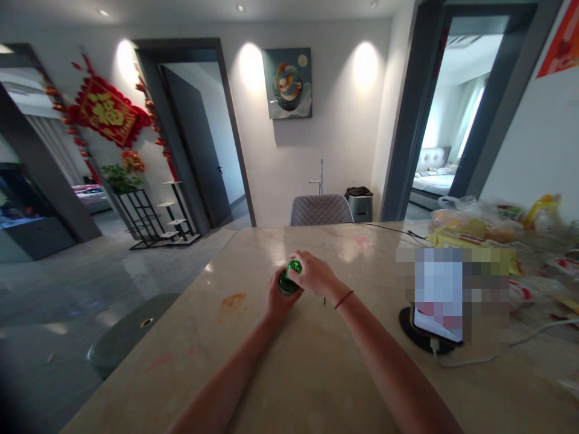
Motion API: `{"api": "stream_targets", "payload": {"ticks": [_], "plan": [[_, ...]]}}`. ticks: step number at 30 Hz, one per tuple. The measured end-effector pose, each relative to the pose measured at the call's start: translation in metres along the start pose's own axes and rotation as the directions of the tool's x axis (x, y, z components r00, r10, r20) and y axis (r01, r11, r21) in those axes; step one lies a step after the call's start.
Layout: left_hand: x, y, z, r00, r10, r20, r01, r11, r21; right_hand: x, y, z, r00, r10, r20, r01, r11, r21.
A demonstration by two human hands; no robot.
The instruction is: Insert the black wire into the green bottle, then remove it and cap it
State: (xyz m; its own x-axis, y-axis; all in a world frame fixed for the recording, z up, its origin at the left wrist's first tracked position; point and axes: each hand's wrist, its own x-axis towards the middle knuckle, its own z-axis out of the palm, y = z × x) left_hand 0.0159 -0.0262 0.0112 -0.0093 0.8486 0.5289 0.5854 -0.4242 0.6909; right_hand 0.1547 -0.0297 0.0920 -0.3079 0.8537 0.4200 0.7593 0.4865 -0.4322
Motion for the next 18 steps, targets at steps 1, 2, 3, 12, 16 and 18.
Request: {"api": "stream_targets", "payload": {"ticks": [1,2,3,12,16,18], "plan": [[-0.001,0.001,0.0,1.0,0.0,0.001,0.0,1.0,0.015,0.0,0.0,0.0,1.0,0.022,0.008,-0.021,0.999,-0.03],[-0.002,0.002,-0.001,1.0,0.004,0.006,-0.004,1.0,0.026,0.0,-0.001,-0.001,0.998,0.059,0.016,-0.058,0.996,-0.063],[-0.002,0.003,-0.001,1.0,0.011,0.011,-0.011,0.999,0.034,0.0,-0.002,-0.002,0.994,0.104,0.021,-0.102,0.99,-0.095],[-0.001,0.002,0.0,0.998,0.047,0.048,-0.049,0.997,0.056,-0.008,-0.002,-0.02,0.97,-0.15,0.194,0.155,0.988,-0.011],[-0.001,0.0,0.002,0.996,0.087,0.014,-0.088,0.994,0.072,-0.006,-0.007,-0.019,0.987,0.053,0.148,-0.03,0.988,-0.154],[-0.002,-0.001,0.003,0.994,0.105,0.005,-0.105,0.991,0.086,-0.005,-0.006,-0.018,0.984,0.092,0.155,-0.062,0.981,-0.185]]}}
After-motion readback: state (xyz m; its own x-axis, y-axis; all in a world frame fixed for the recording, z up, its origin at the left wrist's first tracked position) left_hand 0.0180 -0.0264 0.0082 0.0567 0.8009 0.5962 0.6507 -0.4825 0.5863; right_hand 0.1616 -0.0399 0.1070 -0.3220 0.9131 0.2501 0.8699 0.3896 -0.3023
